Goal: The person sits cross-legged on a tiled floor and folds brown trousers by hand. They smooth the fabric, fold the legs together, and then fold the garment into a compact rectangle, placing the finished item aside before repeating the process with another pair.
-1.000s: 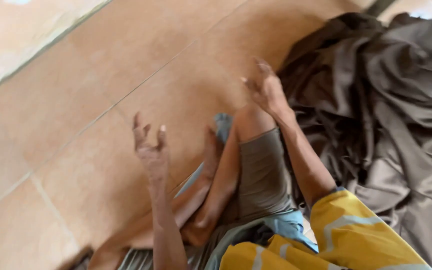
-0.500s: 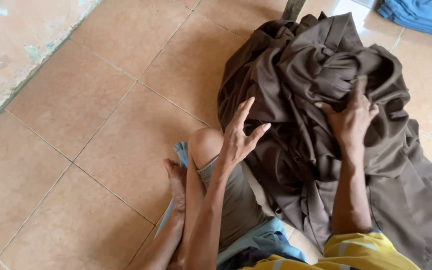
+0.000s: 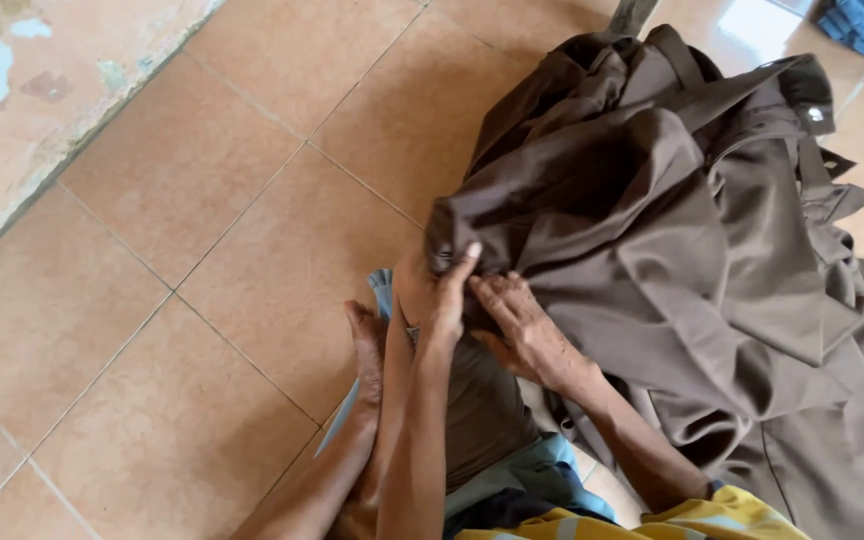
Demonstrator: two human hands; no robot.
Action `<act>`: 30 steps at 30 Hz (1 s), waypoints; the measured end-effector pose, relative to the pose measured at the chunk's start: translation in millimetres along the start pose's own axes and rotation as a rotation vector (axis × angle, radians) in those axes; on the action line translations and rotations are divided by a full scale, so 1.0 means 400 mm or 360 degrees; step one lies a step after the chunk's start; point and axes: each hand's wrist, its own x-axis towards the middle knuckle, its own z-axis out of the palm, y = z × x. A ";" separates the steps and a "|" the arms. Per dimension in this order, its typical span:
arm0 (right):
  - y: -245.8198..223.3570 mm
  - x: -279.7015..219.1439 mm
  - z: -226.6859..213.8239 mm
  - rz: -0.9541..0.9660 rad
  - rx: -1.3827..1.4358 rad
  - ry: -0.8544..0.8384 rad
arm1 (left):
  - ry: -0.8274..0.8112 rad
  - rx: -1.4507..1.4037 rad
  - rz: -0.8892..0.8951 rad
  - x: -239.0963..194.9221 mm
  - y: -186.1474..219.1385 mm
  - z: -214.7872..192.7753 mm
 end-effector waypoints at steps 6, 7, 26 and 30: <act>0.039 -0.037 -0.094 0.0178 -0.0155 0.0142 | 0.0321 0.0025 -0.0398 -0.121 0.356 -0.119; 0.049 -0.024 -0.123 0.0172 -0.0148 0.0132 | 0.0229 0.0022 -0.0424 0.006 0.153 -0.218; 0.208 0.058 0.077 0.0565 -0.0471 0.0072 | 0.0488 -0.0152 0.0178 0.103 -0.043 -0.321; -0.003 0.254 0.077 0.0307 0.0300 0.0621 | 0.1040 -0.0617 0.0148 0.051 0.211 -0.418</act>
